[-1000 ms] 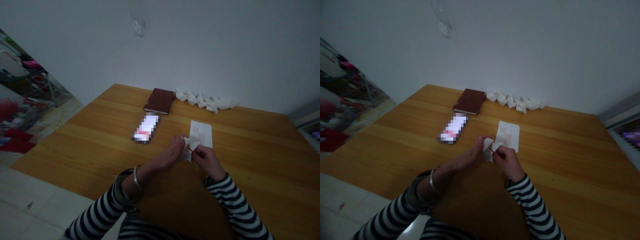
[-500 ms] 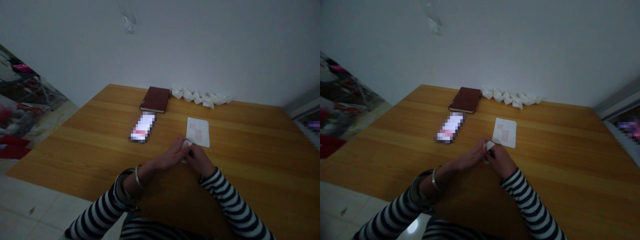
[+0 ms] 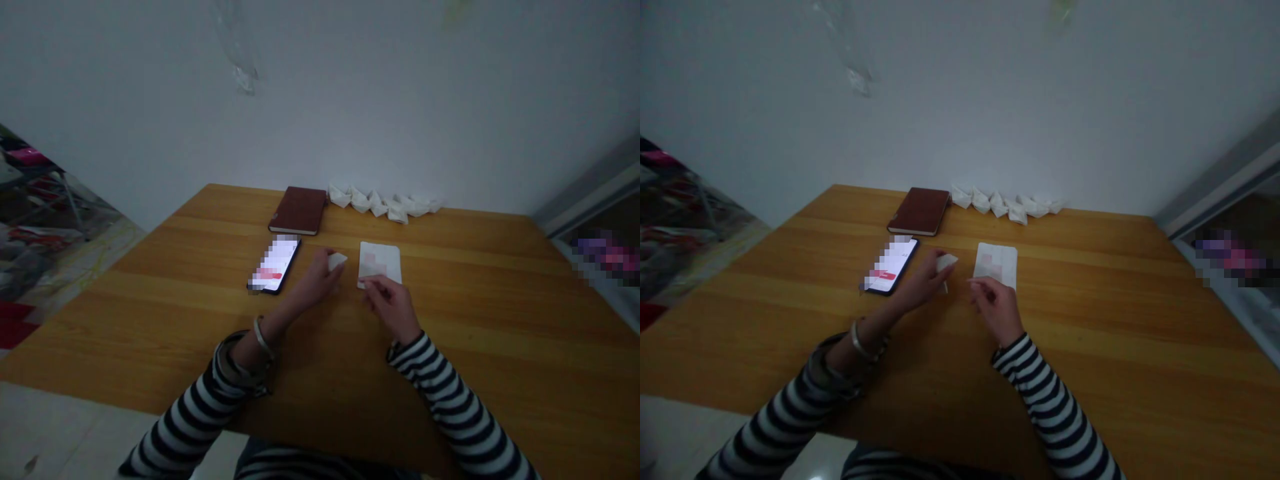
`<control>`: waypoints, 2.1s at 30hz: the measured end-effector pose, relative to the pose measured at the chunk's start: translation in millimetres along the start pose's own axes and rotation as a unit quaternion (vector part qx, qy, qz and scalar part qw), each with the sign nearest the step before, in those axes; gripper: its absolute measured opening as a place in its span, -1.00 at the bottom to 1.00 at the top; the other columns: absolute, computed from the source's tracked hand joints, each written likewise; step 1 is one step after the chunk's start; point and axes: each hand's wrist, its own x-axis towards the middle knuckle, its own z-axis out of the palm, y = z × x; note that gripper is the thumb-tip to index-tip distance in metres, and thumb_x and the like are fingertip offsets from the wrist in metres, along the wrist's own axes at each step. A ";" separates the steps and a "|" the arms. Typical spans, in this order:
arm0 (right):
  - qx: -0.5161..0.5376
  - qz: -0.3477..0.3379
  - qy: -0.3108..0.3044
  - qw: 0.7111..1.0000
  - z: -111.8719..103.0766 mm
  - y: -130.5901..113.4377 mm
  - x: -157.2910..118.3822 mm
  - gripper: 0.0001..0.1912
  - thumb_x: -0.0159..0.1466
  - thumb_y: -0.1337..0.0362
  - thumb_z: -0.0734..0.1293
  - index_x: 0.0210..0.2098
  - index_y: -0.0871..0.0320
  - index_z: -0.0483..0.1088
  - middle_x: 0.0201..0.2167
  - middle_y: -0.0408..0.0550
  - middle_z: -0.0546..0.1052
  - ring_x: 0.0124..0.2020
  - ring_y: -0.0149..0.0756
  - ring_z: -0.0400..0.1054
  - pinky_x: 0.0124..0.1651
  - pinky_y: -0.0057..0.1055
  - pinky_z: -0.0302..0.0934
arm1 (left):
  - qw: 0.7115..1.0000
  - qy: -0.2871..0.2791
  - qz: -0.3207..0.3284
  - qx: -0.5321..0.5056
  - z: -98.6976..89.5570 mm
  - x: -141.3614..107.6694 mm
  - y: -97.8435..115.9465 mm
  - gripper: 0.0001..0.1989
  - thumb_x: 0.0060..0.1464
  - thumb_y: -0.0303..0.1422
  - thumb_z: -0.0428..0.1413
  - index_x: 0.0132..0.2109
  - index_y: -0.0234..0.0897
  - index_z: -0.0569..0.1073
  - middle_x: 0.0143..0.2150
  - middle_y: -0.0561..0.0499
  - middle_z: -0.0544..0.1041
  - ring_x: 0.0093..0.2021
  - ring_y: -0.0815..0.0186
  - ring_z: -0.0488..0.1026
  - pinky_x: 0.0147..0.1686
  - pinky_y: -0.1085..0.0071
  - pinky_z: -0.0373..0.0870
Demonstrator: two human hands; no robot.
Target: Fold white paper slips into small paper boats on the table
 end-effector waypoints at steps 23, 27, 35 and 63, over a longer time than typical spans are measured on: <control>-0.205 -0.112 0.112 0.966 -22.1 48.2 29.1 -0.70 0.22 0.21 0.34 -0.09 0.15 0.51 -0.05 0.14 0.50 0.04 -0.01 0.33 0.17 -0.01 0.15 | 0.938 -0.189 0.259 0.130 23.1 35.0 -22.2 -0.46 0.07 -0.47 0.22 0.21 -0.25 0.36 0.36 -0.25 0.23 0.39 0.08 0.10 0.29 0.03 0.14; -0.156 -0.089 0.111 0.977 -32.4 58.0 36.8 -0.72 0.27 0.25 0.24 -0.12 0.17 0.52 -0.09 0.12 0.56 -0.04 -0.10 0.42 0.08 -0.09 0.26 | 0.934 -0.221 0.254 0.117 20.6 35.8 -26.1 -0.61 0.19 -0.40 0.14 0.16 -0.32 0.43 0.27 -0.28 0.37 0.29 0.13 0.31 0.26 0.09 0.23; -0.113 -0.053 0.054 0.991 -50.8 61.7 41.9 -0.68 0.25 0.13 0.33 -0.11 0.20 0.52 -0.10 0.12 0.59 -0.14 -0.18 0.47 -0.06 -0.23 0.33 | 0.933 -0.253 0.210 0.145 16.9 46.5 -17.1 -0.57 0.10 -0.39 0.23 0.13 -0.29 0.47 0.17 -0.21 0.48 0.21 0.10 0.40 0.20 0.13 0.30; -0.131 -0.137 -0.075 0.979 -65.9 56.7 41.6 -0.51 0.08 0.22 0.51 0.01 0.12 0.47 0.06 0.11 0.49 0.11 -0.10 0.36 0.18 -0.12 0.21 | 0.887 -0.194 0.272 0.318 42.9 30.6 -6.9 -0.62 0.23 -0.33 0.11 0.11 -0.46 0.36 0.13 -0.39 0.45 0.13 -0.04 0.45 0.03 0.12 0.43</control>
